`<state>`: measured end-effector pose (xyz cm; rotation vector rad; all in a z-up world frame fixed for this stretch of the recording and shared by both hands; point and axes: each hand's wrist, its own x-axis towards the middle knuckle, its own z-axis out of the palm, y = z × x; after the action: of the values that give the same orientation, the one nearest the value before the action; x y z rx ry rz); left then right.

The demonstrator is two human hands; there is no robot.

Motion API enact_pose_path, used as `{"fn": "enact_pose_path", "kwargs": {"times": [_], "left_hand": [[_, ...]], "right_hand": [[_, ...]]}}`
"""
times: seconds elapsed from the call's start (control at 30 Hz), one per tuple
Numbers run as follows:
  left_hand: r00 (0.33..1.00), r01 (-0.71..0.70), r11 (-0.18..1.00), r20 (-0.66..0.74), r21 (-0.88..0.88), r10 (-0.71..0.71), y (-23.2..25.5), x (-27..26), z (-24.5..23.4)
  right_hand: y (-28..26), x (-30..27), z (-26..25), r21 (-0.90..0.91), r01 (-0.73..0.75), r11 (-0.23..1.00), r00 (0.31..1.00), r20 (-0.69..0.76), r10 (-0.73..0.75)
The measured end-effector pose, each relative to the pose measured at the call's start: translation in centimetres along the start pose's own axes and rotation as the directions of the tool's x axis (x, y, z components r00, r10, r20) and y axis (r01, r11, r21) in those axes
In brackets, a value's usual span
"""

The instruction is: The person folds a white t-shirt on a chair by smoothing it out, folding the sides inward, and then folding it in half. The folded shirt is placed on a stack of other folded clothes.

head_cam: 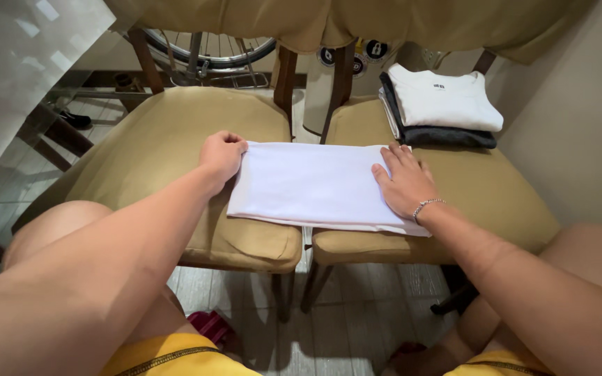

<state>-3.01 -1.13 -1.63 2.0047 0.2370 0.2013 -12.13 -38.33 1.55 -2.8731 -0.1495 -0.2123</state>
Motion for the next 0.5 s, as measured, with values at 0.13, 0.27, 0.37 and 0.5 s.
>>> {"fn": "enact_pose_path", "kwargs": {"times": [0.13,0.27,0.37,0.5], "left_hand": [[0.900,-0.373,0.896,-0.141,0.242,0.413,0.9,-0.5,1.0],[0.678,-0.708,0.627,0.066,0.324,0.732,3.5,-5.1,5.2],[0.775,-0.631,0.626,0.379,0.458,0.505,5.0,-8.8,5.8],[0.802,-0.595,0.528,0.409,0.606,0.435,6.2,-10.5,4.2]], "right_hand": [[-2.1,0.5,-0.3,-0.169,0.002,0.986,1.000,0.001,-0.002],[-4.4,0.8,0.9,-0.041,0.152,0.987,0.988,-0.007,-0.153],[-5.6,0.3,1.8,-0.078,0.128,0.989,0.990,0.074,-0.122],[-4.2,0.5,0.6,-0.090,0.016,0.996,0.998,0.063,-0.011]]}}
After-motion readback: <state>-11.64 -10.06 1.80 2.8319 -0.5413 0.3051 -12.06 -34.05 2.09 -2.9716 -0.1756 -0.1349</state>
